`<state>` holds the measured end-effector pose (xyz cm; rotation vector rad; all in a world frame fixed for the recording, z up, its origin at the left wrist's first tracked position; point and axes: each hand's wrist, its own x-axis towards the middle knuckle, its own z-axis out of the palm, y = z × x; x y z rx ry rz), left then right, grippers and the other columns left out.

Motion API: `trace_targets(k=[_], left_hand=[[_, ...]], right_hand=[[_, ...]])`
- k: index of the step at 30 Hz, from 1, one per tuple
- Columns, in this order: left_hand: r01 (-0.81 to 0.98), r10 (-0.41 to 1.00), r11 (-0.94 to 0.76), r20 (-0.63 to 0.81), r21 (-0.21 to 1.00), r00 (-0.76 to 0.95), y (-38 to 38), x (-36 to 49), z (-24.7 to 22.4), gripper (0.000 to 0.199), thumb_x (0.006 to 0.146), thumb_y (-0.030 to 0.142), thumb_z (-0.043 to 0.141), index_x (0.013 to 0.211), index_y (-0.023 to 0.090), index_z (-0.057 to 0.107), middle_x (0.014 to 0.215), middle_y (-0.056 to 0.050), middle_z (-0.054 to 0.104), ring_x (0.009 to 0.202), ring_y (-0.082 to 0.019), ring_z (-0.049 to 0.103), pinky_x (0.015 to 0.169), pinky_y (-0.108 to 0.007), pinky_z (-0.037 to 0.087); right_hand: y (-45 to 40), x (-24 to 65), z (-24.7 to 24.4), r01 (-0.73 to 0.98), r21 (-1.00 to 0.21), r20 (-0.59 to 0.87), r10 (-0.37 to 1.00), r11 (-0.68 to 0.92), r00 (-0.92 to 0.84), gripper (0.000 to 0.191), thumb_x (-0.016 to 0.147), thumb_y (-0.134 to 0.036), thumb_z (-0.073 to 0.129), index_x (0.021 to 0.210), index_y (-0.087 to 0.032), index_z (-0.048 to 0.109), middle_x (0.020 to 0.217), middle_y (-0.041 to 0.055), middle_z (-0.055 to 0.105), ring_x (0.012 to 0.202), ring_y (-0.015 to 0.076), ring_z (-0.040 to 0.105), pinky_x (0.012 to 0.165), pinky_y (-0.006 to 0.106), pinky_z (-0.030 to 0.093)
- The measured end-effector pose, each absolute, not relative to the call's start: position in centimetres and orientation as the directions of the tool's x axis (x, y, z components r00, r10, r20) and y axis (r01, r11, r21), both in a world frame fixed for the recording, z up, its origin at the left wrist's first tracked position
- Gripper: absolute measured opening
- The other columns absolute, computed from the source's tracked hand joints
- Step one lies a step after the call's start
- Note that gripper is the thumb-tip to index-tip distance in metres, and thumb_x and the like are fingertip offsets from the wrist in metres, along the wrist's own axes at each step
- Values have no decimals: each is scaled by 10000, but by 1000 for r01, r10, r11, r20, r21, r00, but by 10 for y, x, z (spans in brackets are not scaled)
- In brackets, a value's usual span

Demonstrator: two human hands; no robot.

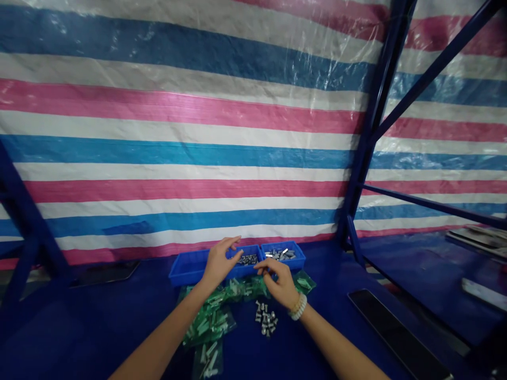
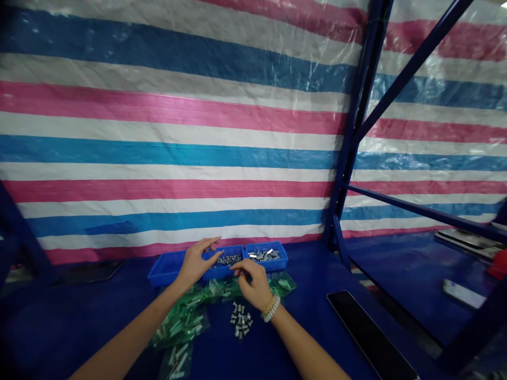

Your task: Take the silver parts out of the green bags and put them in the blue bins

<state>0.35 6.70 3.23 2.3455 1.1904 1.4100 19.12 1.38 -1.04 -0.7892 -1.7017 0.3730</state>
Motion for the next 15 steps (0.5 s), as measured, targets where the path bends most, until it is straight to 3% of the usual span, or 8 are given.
trace_targets(k=[4,8,11,15], left_hand=[[567,730,-676,537,471,423,46,6,11,260,779,133,576,1009,205,676,909,-41,712,786,-181,644,765,-322,496],[577,651,-759,327,303,685,11,13,-13,203,781,114,596,931,217,687,907,-35,694,891,-214,618,805,-338,458],[608,640,-768,280,200,716,4,18,-20,234,799,98,585,973,228,671,952,-42,652,920,-225,582,811,-355,432],[624,631,-772,277,125,725,7,19,-21,164,823,102,558,882,211,665,927,-43,612,890,-220,548,796,-350,419]], right_hand=[[20,197,-12,323,-663,722,691,675,38,292,758,-62,446,883,-182,682,714,18,652,666,158,619,583,236,465],[20,198,-12,323,-681,715,692,657,98,284,762,-69,446,881,-178,679,735,24,660,678,159,623,588,237,467],[19,197,-12,320,-679,716,692,661,89,281,766,-71,446,878,-177,680,740,27,662,690,161,625,594,238,470],[18,195,-12,317,-677,716,695,664,74,270,767,-74,450,868,-177,679,725,22,659,678,159,622,587,238,471]])
